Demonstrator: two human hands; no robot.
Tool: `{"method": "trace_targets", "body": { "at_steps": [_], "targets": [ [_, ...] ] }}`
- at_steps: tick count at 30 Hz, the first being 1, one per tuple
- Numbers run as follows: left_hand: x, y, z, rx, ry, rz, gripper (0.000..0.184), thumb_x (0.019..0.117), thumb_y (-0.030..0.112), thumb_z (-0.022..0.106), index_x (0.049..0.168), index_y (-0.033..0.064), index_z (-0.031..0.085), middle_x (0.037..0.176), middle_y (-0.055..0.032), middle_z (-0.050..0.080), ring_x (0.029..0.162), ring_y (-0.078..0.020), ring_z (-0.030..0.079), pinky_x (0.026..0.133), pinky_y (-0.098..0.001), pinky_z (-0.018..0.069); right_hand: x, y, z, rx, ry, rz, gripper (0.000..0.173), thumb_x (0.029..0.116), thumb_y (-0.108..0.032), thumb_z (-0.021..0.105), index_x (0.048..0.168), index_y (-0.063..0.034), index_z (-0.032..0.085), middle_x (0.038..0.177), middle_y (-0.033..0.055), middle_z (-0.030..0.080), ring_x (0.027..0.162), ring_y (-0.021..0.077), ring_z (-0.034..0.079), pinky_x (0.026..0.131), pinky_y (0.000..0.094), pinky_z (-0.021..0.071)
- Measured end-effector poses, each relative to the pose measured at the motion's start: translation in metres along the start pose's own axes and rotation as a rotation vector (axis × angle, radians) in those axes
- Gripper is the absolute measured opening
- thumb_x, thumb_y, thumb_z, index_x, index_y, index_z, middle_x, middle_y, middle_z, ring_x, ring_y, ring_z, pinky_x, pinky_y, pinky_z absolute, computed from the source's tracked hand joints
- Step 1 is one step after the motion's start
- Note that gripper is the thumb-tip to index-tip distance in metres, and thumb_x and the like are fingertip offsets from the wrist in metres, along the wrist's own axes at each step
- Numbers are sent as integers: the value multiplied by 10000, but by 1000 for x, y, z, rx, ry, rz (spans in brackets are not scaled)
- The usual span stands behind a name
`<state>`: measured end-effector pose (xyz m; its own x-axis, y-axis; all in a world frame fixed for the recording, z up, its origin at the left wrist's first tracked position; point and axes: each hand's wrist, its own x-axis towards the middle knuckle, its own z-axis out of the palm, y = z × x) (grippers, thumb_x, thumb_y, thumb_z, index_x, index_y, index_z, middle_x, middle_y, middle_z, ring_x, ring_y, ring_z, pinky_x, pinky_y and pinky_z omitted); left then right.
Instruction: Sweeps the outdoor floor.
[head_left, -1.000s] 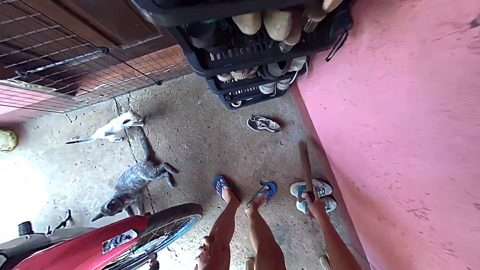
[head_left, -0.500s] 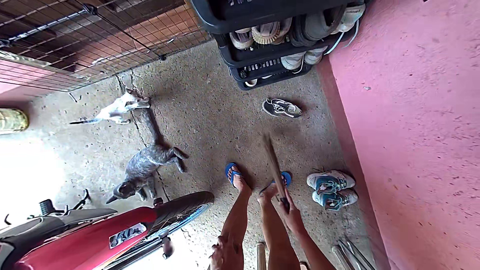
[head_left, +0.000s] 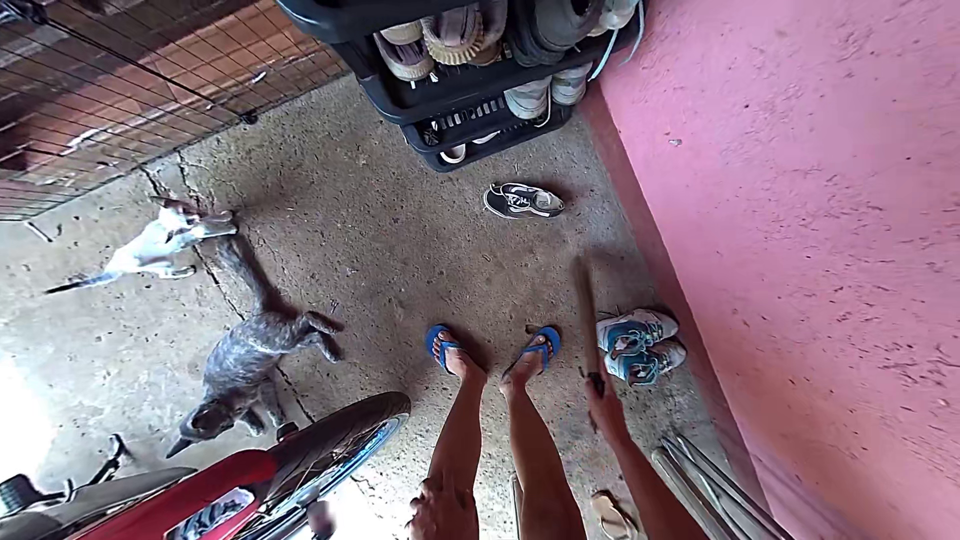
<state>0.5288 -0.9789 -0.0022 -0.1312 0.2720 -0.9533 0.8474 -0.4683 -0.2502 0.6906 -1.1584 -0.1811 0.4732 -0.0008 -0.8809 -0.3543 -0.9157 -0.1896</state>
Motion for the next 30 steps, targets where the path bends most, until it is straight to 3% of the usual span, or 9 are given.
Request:
{"method": "trace_targets", "body": {
  "at_steps": [1, 4, 6, 7, 8, 11, 16, 23, 30],
  "targets": [
    [-10, 9, -35, -33, -242, -37, 622, 1140, 392, 312, 1657, 85, 155, 1649, -343, 201, 1467, -520, 355, 1147, -610, 357, 14, 1, -9, 83, 75, 44, 689, 1105, -275, 465, 1668, -168, 82, 966, 263, 628, 583, 288, 563, 567, 467, 509],
    [-10, 13, -44, -71, -356, -86, 613, 1129, 309, 409, 1642, 44, 205, 1671, -301, 198, 1491, -504, 326, 1155, -609, 343, 37, -7, 2, 173, 42, 132, 676, 1115, -274, 442, 1662, -161, 62, 1099, 294, 600, 673, 316, 584, 628, 493, 522],
    [24, -10, 9, -46, -253, -68, 626, 1119, 406, 391, 1638, 84, 256, 1651, -293, 255, 1459, -499, 380, 1125, -604, 388, 14, -19, 37, 31, -165, 70, 681, 1107, -272, 446, 1666, -164, 72, 1084, 290, 631, 681, 320, 614, 651, 494, 540],
    [46, -26, 61, -62, -6, -56, 602, 1065, 464, 468, 1557, 117, 458, 1541, -287, 441, 1330, -500, 521, 1016, -615, 484, -3, -21, 49, -64, -288, 39, 685, 1104, -298, 448, 1670, -196, 74, 1066, 261, 650, 676, 303, 620, 659, 475, 542],
    [67, -36, 88, -51, 29, -62, 609, 1043, 513, 480, 1536, 155, 492, 1515, -276, 468, 1294, -495, 547, 975, -616, 508, -17, -17, 57, -144, -394, 6, 680, 1101, -331, 458, 1670, -232, 99, 1040, 230, 661, 659, 285, 619, 654, 459, 543],
    [85, -41, 93, -35, -77, -71, 653, 1035, 540, 484, 1580, 184, 424, 1548, -279, 422, 1314, -495, 530, 972, -616, 512, -40, 8, 54, -185, -458, -91, 667, 1080, -352, 505, 1661, -263, 189, 978, 195, 680, 631, 262, 603, 642, 444, 529],
    [84, -39, 96, -45, -60, -73, 665, 1026, 537, 502, 1581, 179, 429, 1541, -297, 424, 1317, -507, 522, 968, -626, 512, 2, 31, 28, 208, 18, 92, 695, 1109, -269, 451, 1669, -185, 47, 999, 242, 621, 586, 266, 555, 562, 457, 506],
    [83, -34, 93, -3, -67, -90, 663, 1030, 550, 483, 1576, 178, 429, 1537, -266, 442, 1312, -475, 539, 966, -606, 516, -40, 15, 57, 33, -419, 49, 681, 1093, -338, 487, 1668, -253, 133, 881, 156, 629, 547, 216, 530, 553, 404, 497],
    [78, -30, 91, -43, -52, -76, 657, 1031, 509, 493, 1583, 159, 427, 1528, -322, 431, 1300, -533, 527, 967, -646, 508, 47, 8, -2, 395, 182, 122, 655, 1123, -287, 413, 1663, -201, 52, 1060, 243, 592, 618, 269, 556, 569, 465, 511]
  ]
}}
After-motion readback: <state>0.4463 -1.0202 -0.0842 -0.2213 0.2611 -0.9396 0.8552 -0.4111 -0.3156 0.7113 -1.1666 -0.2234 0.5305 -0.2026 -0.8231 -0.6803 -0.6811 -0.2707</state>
